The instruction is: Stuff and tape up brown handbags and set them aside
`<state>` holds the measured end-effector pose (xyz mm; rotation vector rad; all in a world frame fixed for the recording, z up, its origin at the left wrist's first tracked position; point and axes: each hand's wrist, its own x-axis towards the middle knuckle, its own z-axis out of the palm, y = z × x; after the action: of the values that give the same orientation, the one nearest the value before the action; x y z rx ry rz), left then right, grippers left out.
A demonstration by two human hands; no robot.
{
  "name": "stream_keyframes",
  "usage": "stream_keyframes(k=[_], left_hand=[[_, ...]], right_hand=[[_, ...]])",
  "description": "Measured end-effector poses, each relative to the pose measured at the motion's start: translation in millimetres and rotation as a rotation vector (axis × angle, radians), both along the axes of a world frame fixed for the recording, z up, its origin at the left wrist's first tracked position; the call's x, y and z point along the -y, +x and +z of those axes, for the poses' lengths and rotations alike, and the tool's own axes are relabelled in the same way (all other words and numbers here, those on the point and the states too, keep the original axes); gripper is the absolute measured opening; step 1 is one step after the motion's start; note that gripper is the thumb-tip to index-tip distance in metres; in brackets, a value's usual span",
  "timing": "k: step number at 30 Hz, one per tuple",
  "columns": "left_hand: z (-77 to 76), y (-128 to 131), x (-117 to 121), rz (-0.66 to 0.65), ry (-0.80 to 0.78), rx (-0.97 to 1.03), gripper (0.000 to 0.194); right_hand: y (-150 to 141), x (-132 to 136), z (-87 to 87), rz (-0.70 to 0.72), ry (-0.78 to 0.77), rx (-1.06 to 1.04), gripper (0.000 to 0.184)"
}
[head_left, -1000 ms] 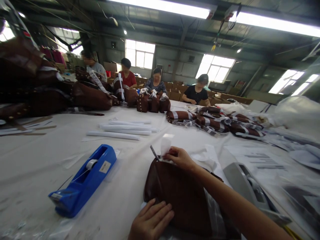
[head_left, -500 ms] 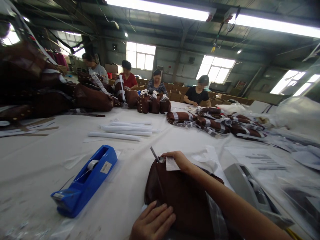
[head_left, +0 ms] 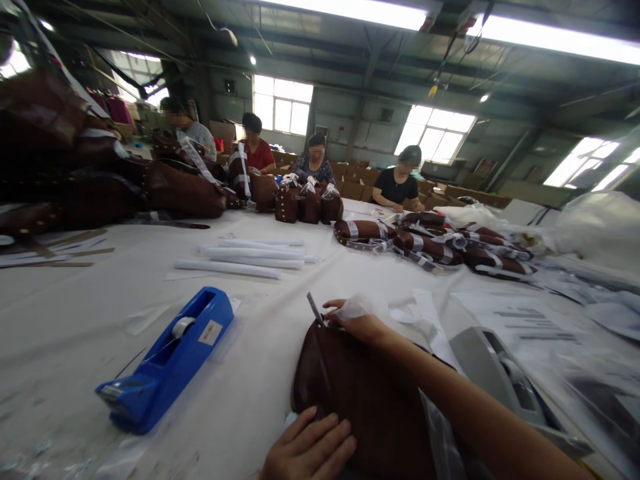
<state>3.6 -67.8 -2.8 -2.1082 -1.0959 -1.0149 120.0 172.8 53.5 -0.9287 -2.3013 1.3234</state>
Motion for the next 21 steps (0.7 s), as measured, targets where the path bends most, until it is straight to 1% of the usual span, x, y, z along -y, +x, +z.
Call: stream_keyframes(k=[3, 5, 7, 10, 13, 14, 18, 21], left_hand=[[1.2, 1, 0, -0.006, -0.012, -0.002, 0.035], [1.8, 1, 1, -0.011, -0.017, 0.001, 0.035], [2.5, 1, 0, -0.012, -0.017, 0.004, 0.035], [3.8, 0, 0, -0.011, -0.010, -0.013, 0.038], [4.0, 0, 0, -0.011, -0.010, -0.018, 0.039], [3.7, 0, 0, -0.011, -0.011, -0.015, 0.039], [1.0, 1, 0, -0.010, -0.016, -0.014, 0.038], [-2.5, 1, 0, -0.009, -0.023, -0.001, 0.038]], right_hand=[[2, 2, -0.3, -0.012, -0.040, -0.060, 0.056], [5, 4, 3.2, -0.055, 0.002, -0.015, 0.055], [8, 6, 8.1, -0.111, 0.077, 0.071, 0.048], [13, 10, 12.8, -0.183, 0.144, 0.148, 0.029], [13, 13, 11.5, -0.188, 0.166, 0.186, 0.012], [12, 13, 10.2, -0.175, 0.167, 0.188, 0.010], [8, 12, 5.8, -0.166, 0.152, 0.166, 0.016], [7, 16, 8.2, -0.177, 0.130, 0.140, 0.029]])
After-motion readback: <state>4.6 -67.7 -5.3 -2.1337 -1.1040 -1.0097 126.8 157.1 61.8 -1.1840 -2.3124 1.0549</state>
